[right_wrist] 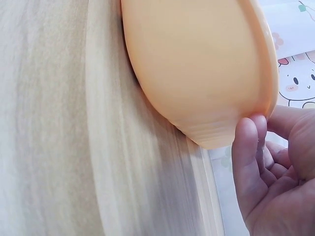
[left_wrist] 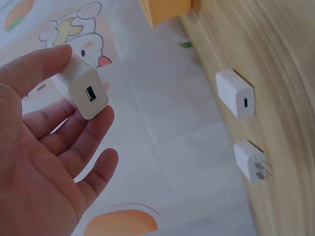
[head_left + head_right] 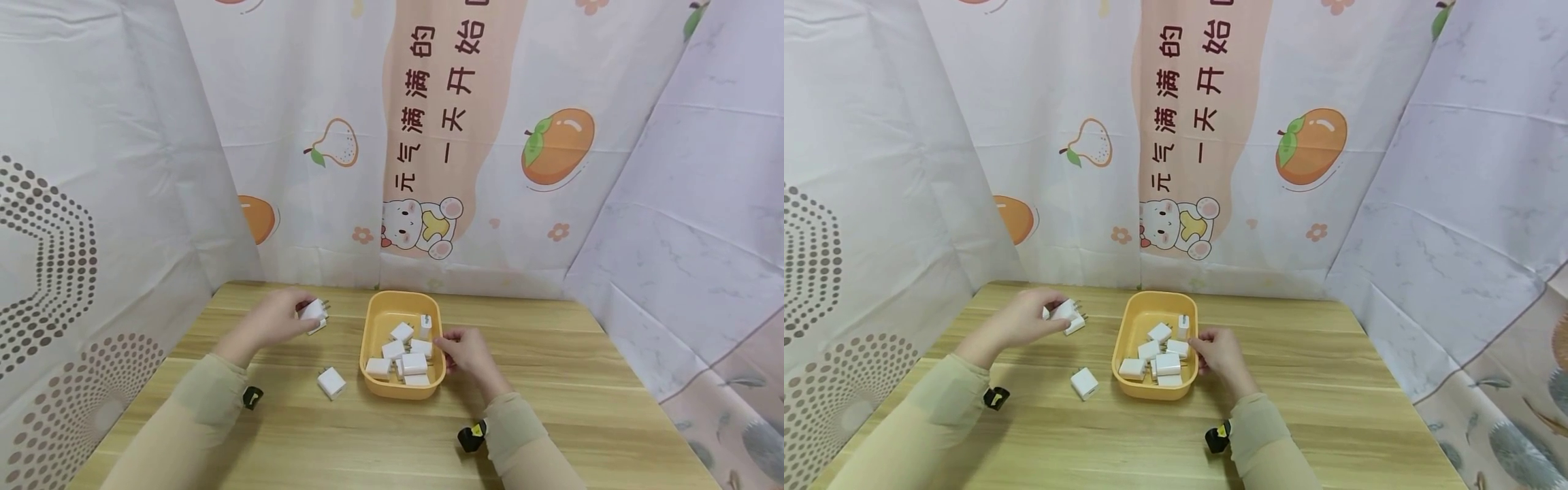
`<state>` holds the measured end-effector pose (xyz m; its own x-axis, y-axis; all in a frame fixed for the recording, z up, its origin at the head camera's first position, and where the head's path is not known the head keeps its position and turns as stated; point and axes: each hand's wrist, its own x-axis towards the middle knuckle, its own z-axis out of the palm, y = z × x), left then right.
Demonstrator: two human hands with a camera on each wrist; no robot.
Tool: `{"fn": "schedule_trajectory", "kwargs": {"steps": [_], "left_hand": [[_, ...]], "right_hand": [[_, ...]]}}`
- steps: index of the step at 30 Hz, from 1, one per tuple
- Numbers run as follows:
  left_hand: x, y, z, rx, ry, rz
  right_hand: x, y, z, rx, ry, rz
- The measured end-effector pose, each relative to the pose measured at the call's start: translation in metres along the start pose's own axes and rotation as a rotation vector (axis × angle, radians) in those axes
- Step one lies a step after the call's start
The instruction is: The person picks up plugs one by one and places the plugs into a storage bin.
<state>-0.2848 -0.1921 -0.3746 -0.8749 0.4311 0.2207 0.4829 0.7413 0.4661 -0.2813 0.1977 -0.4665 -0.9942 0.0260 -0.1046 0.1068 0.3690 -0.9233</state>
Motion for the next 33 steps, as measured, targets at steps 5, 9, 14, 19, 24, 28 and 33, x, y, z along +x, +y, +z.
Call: {"fn": "schedule_trajectory", "kwargs": {"steps": [5, 9, 14, 19, 24, 28, 33], "left_hand": [[0.0, 0.004, 0.001, 0.015, 0.016, 0.029], [0.001, 0.005, 0.0, 0.01, 0.011, 0.018], [0.007, 0.008, 0.002, 0.017, 0.005, 0.024], [0.019, 0.018, 0.007, 0.03, -0.007, 0.035], [0.034, 0.03, 0.014, 0.038, -0.025, 0.03], [0.045, 0.041, 0.019, 0.037, -0.046, 0.036], [0.056, 0.052, 0.029, 0.048, -0.061, 0.038]], "right_hand": [[-0.001, -0.002, 0.0, 0.008, -0.001, 0.011], [-0.001, -0.002, 0.0, 0.003, -0.002, 0.01], [0.001, 0.0, 0.0, -0.015, 0.006, 0.002], [0.001, 0.001, 0.001, 0.003, 0.005, 0.012], [0.0, 0.001, 0.001, 0.012, 0.007, 0.014], [0.001, 0.001, 0.0, 0.014, 0.004, 0.01], [0.0, 0.0, 0.0, 0.003, 0.003, 0.01]]}}
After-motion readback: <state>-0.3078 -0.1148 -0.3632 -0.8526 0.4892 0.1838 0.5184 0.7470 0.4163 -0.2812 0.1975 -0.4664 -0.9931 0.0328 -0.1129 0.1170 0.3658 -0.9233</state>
